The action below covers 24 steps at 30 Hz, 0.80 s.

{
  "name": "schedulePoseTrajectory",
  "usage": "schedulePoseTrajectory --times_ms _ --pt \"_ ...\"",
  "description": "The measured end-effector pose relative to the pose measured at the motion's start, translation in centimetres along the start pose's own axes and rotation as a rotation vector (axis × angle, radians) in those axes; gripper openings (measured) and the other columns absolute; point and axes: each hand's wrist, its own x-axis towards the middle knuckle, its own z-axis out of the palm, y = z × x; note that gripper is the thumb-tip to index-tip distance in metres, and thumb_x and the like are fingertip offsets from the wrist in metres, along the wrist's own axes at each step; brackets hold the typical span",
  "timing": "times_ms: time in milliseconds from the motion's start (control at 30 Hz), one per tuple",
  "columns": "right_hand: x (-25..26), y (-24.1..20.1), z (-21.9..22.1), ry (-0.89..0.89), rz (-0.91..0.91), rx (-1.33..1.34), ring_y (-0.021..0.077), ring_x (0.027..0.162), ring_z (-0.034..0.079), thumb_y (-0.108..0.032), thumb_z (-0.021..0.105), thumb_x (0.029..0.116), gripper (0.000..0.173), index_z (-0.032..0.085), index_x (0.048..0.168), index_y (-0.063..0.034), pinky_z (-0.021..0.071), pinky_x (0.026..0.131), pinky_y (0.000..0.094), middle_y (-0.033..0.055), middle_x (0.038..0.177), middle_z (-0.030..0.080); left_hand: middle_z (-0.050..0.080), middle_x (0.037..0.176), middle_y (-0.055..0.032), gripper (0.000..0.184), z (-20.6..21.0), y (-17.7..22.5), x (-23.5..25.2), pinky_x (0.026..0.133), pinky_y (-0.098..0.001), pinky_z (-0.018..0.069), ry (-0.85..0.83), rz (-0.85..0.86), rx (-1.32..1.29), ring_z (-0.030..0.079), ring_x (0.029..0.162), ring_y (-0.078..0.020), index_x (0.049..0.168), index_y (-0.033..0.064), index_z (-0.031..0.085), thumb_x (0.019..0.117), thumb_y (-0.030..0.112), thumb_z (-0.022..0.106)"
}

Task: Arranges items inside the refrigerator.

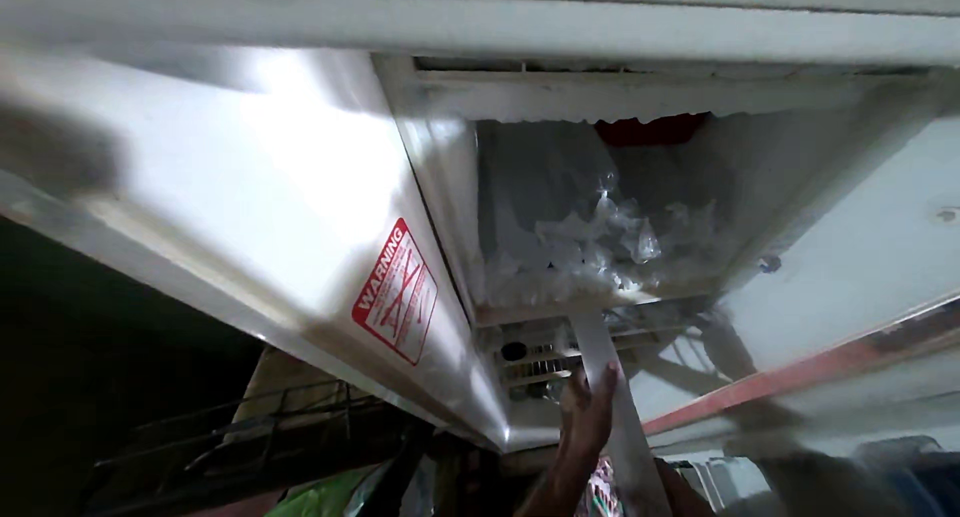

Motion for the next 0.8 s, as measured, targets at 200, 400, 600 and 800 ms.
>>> schedulePoseTrajectory --times_ms 200,400,600,800 --pt "7.5 -4.2 0.7 0.299 -0.139 0.288 0.0194 0.109 0.069 -0.006 0.077 0.0849 0.075 0.041 0.15 0.0018 0.0609 0.091 0.0372 0.0151 0.128 0.066 0.069 0.122 -0.0173 0.048 -1.8 4.7 3.6 0.101 -0.0479 0.0504 0.015 0.133 0.393 0.065 0.113 -0.0272 0.132 0.0035 0.066 0.1073 0.041 0.05" --pt "16.3 -7.4 1.7 0.536 -0.1 0.055 0.0261 0.107 0.069 -0.011 0.078 0.0882 0.07 0.045 0.149 0.0015 0.0599 0.09 0.0405 0.0233 0.139 0.058 0.073 0.09 -0.006 0.03 -6.0 5.6 0.5 0.077 -0.0351 0.0589 0.274 0.338 0.182 0.07 0.081 -0.0142 0.119 0.0004 0.068 0.1071 0.022 0.05" --pt "20.4 -7.3 1.6 0.612 -0.155 -0.216 0.0319 0.125 0.059 -0.024 0.076 0.0923 0.061 0.052 0.14 0.0052 0.0529 0.103 0.0399 0.0271 0.144 0.05 0.068 0.075 -0.0032 0.058 -8.2 11.5 -0.2 0.061 -0.0336 0.0585 0.41 0.51 0.341 0.066 0.063 -0.0126 0.152 0.0044 0.039 0.1033 0.03 0.059" --pt "17.4 -10.3 0.6 0.459 0.071 -0.748 0.0323 0.136 0.053 -0.05 0.063 0.0973 0.068 0.051 0.15 -0.0091 0.0478 0.109 0.0493 0.0169 0.153 0.049 0.067 0.079 -0.0069 0.064 -8.0 14.3 1.0 0.066 -0.0391 0.0581 0.369 0.396 0.457 0.065 0.067 -0.018 0.158 0.0096 0.031 0.1051 0.033 0.058"
